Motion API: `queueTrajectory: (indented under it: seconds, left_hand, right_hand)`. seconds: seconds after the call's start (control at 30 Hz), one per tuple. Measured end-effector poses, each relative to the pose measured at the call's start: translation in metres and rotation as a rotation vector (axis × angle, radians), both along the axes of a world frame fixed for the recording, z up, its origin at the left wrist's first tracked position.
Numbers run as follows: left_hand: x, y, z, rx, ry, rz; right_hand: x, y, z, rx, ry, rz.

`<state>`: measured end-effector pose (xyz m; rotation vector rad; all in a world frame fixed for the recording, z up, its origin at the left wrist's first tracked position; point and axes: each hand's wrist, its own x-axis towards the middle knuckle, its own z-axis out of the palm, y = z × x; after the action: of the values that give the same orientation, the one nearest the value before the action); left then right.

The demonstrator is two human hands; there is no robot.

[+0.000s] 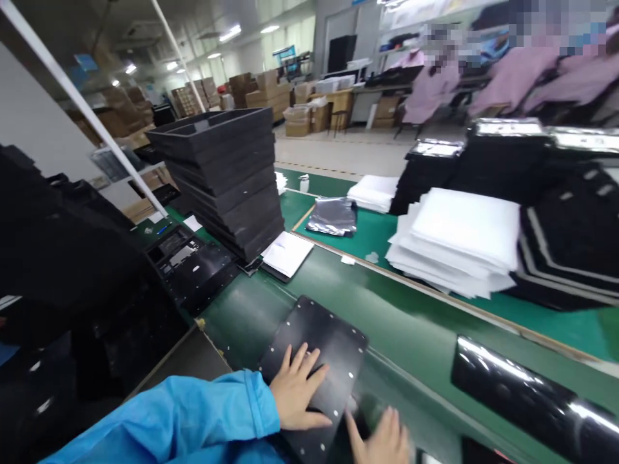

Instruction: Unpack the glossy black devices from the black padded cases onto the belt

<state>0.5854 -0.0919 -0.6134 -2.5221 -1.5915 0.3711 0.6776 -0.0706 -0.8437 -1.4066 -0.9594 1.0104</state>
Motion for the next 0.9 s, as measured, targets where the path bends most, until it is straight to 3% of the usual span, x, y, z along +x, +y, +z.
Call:
queueTrajectory:
  seconds: [0.07, 0.17, 0.27, 0.37, 0.57, 0.67, 0.73, 0.8, 0.83, 0.9]
  left_hand:
    - [0.006, -0.004, -0.014, 0.014, 0.068, 0.015]
    - [0.004, -0.003, -0.022, 0.048, 0.124, 0.0]
    - [0.0, 0.0, -0.023, 0.064, 0.15, -0.012]
    - [0.0, 0.0, -0.024, 0.091, 0.174, -0.016]
    - [0.001, 0.0, -0.022, 0.041, 0.218, 0.0]
    - [0.013, 0.0, -0.028, -0.009, 0.209, 0.042]
    - [0.031, -0.003, -0.032, -0.012, 0.181, 0.152]
    - [0.05, -0.009, -0.03, -0.012, 0.128, 0.288]
    - [0.056, -0.012, -0.023, -0.027, 0.086, 0.338]
    - [0.059, -0.017, 0.001, -0.085, -0.051, 0.363]
  right_hand:
    - [-0.004, 0.004, -0.013, 0.04, -0.16, -0.039]
    - [-0.009, 0.003, -0.029, 0.108, -0.235, -0.026]
    - [0.002, 0.0, -0.027, 0.097, -0.187, -0.028]
    - [0.023, -0.001, -0.003, 0.158, -0.275, 0.045]
    - [0.056, -0.003, 0.068, 0.26, -0.792, 0.3]
    - [0.063, 0.0, 0.083, 0.29, -0.854, 0.369]
    - [0.068, 0.009, 0.077, 0.301, -0.747, 0.481]
    - [0.069, 0.023, 0.059, 0.316, -0.518, 0.595]
    - [0.067, 0.029, 0.047, 0.301, -0.395, 0.592]
    - [0.057, 0.037, 0.024, 0.219, -0.206, 0.429]
